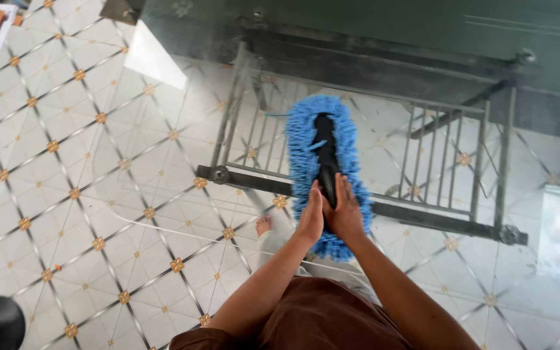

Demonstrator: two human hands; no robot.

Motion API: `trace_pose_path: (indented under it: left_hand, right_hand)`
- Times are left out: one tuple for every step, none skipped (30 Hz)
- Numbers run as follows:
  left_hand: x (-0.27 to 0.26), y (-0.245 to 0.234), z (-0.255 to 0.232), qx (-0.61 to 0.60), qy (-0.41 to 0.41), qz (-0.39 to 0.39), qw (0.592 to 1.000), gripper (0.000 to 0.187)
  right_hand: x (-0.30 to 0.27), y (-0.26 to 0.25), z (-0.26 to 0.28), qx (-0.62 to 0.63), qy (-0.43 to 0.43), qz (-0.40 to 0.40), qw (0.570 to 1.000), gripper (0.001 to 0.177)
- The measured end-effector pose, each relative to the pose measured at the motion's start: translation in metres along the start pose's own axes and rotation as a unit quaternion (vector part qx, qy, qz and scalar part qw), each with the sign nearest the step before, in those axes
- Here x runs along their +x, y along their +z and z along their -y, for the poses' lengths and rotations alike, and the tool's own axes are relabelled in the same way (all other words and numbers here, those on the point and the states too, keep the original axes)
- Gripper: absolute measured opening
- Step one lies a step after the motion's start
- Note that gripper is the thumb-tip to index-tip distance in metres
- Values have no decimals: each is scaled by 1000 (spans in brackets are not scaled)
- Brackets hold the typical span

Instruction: The person uses a blue duster to wipe the surface of a glass table. They move the duster back and forth across the glass top, cleaning different sections of the table.

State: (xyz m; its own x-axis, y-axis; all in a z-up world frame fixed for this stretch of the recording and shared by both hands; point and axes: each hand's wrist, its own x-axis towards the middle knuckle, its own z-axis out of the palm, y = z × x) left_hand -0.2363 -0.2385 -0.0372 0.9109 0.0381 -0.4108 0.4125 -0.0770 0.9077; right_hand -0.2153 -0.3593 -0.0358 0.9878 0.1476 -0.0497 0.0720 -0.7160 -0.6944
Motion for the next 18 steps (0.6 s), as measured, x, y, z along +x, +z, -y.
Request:
trace_pose_path:
  left_hand:
    - [1,14,-1,-62,-51,59,995,84]
    - [0,24,-1,-112,-64,71,989,83]
    - [1,34,-1,-163,-78,83,980,83]
    - [1,44,-1,-212,-92,95,968,83]
    - [-2,45,1,-170,-27,55,983,83]
    - [-5,38,2,-128,38,14,991,85]
    - [-7,29,2,-70,60,-32,995,83]
    - [-7,18,1,-12,81,-78,994,83]
    - [-6,4,-1,70,91,-123,986,80]
    - [-5,-11,-3,151,101,-167,969,79]
    - [-3,-24,-7,220,97,-175,955,80]
    - [-4,-37,-9,288,92,-182,936,81]
    - [-4,-47,-9,298,85,-177,934,82]
    - [-2,-54,-10,308,78,-172,933,83]
    - [-2,-60,-9,319,70,-164,931,84]
    - [-2,-63,-9,293,62,-161,940,85]
    - [1,-66,-9,268,54,-156,949,86]
    - [4,-69,-9,242,46,-150,957,88]
  right_hand:
    - [-5,-14,-19,-36,27,0,999,83]
    - [-10,-28,-36,-72,53,0,996,84]
    - [-18,-42,-53,-70,60,-6,996,81]
    - [-25,-55,-67,-67,67,-12,995,79]
    - [-33,-65,-79,-64,73,-16,995,78]
    - [-42,-74,-89,-86,97,-19,991,79]
    - [-47,-83,-96,-106,117,-20,987,80]
    - [-53,-92,-102,-125,138,-21,982,81]
    - [-54,-101,-108,-125,165,4,978,81]
    - [-52,-110,-114,-124,191,29,973,82]
    - [-46,-117,-118,-123,216,54,967,83]
    - [-40,-120,-121,-125,213,41,968,82]
    - [-35,-119,-124,-127,210,30,969,82]
    - [-30,-116,-128,-128,207,18,970,81]
    - [-28,-108,-128,-145,167,0,975,80]
    - [-24,-96,-124,-162,126,-18,978,79]
    - [-23,-89,-121,-179,88,-38,979,78]
    - [-23,-80,-112,-190,82,15,978,78]
